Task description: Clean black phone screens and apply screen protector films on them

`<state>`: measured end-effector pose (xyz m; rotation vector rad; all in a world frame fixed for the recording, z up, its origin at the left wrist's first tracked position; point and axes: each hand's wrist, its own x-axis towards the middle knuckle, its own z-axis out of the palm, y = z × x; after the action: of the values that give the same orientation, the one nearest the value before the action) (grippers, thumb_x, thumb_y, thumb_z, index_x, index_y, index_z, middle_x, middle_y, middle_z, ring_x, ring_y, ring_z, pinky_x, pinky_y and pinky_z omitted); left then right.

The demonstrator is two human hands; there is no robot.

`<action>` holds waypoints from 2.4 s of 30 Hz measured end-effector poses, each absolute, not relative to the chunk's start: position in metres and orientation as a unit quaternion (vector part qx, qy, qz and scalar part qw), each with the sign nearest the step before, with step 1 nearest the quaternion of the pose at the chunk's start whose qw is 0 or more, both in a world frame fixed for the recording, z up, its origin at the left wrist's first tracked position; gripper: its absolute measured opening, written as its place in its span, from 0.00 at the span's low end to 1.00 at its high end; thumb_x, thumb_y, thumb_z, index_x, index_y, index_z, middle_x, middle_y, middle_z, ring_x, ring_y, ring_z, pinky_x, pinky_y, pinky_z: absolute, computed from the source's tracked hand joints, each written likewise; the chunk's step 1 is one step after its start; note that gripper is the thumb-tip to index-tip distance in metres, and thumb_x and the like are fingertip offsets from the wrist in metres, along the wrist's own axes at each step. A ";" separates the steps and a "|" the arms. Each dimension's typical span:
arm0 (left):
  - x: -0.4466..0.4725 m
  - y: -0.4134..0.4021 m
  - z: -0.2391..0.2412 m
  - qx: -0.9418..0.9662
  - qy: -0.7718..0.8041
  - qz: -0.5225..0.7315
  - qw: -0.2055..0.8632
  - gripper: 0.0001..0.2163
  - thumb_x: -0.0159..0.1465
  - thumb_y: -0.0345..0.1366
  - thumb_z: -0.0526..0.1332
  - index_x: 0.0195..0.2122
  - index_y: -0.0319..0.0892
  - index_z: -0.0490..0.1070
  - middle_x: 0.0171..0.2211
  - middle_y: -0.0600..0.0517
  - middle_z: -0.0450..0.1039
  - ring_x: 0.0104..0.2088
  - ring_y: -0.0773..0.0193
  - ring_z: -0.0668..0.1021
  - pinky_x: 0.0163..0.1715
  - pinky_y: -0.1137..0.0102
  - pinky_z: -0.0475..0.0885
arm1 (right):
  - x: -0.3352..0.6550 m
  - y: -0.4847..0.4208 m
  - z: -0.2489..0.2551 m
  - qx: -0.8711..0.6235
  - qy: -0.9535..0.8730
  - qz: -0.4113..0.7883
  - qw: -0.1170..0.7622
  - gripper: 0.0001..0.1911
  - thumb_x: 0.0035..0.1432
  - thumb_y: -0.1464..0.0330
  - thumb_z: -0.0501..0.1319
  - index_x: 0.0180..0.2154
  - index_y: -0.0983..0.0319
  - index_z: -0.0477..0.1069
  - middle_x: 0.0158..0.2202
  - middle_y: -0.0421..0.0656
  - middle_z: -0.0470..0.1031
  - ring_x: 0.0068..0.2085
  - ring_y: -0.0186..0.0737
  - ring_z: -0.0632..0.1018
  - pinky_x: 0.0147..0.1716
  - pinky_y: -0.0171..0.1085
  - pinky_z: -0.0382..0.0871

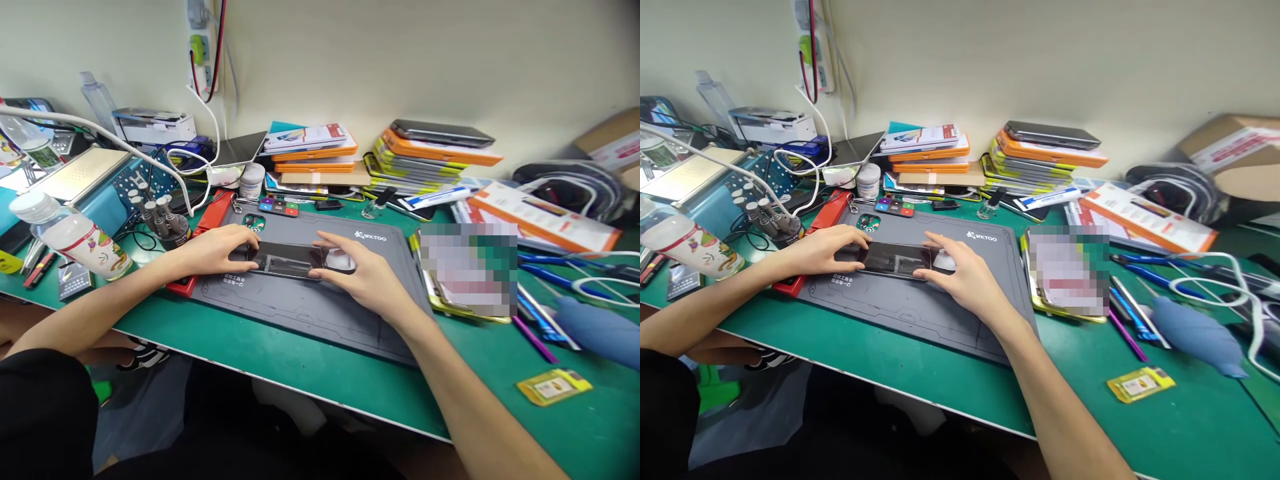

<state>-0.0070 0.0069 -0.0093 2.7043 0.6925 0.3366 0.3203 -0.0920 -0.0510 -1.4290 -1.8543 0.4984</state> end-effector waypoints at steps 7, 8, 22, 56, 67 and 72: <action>-0.005 0.004 -0.006 0.934 0.275 0.121 0.195 0.38 0.64 0.52 0.72 0.71 0.46 0.60 0.65 0.41 0.72 0.65 0.50 0.76 0.64 0.60 0.71 | 0.322 -0.092 -0.055 -0.547 -0.744 0.161 0.349 0.37 0.63 0.48 0.69 0.68 0.54 0.69 0.60 0.49 0.82 0.61 0.59 0.80 0.64 0.58 0.72; -0.005 0.004 -0.006 0.934 0.274 0.116 0.198 0.39 0.64 0.51 0.73 0.71 0.46 0.59 0.64 0.42 0.72 0.64 0.50 0.76 0.64 0.59 0.71 | 0.322 -0.092 -0.055 -0.546 -0.745 0.157 0.348 0.37 0.63 0.47 0.69 0.68 0.55 0.70 0.60 0.49 0.82 0.62 0.59 0.80 0.64 0.58 0.72; -0.005 0.006 -0.007 0.937 0.272 0.108 0.193 0.41 0.66 0.51 0.71 0.74 0.46 0.55 0.62 0.42 0.74 0.63 0.50 0.76 0.64 0.58 0.70 | 0.323 -0.092 -0.058 -0.535 -0.765 0.135 0.331 0.36 0.65 0.46 0.67 0.69 0.52 0.68 0.60 0.48 0.81 0.63 0.59 0.78 0.65 0.61 0.71; -0.003 0.004 -0.008 0.920 0.300 0.114 0.227 0.42 0.62 0.48 0.76 0.73 0.47 0.59 0.61 0.43 0.76 0.63 0.50 0.78 0.62 0.59 0.71 | 0.328 -0.094 -0.063 -0.523 -0.789 0.078 0.314 0.36 0.66 0.43 0.63 0.68 0.53 0.70 0.59 0.49 0.81 0.60 0.61 0.79 0.60 0.59 0.74; -0.003 0.003 0.000 0.922 0.311 0.095 0.209 0.42 0.64 0.52 0.73 0.74 0.47 0.58 0.61 0.45 0.77 0.63 0.52 0.78 0.62 0.62 0.71 | 0.328 -0.094 -0.059 -0.520 -0.797 0.072 0.299 0.36 0.67 0.45 0.64 0.68 0.56 0.70 0.61 0.51 0.80 0.61 0.60 0.79 0.61 0.58 0.74; -0.001 0.002 0.003 0.918 0.322 0.082 0.217 0.42 0.63 0.53 0.73 0.74 0.46 0.58 0.62 0.45 0.77 0.63 0.51 0.77 0.63 0.62 0.70 | 0.328 -0.093 -0.055 -0.518 -0.801 0.077 0.289 0.37 0.67 0.46 0.65 0.69 0.57 0.69 0.61 0.51 0.80 0.61 0.59 0.78 0.60 0.57 0.75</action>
<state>-0.0010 0.0024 0.0032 2.5433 0.8927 0.2281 0.3281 -0.0932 -0.0545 -1.3822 -2.1392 0.2049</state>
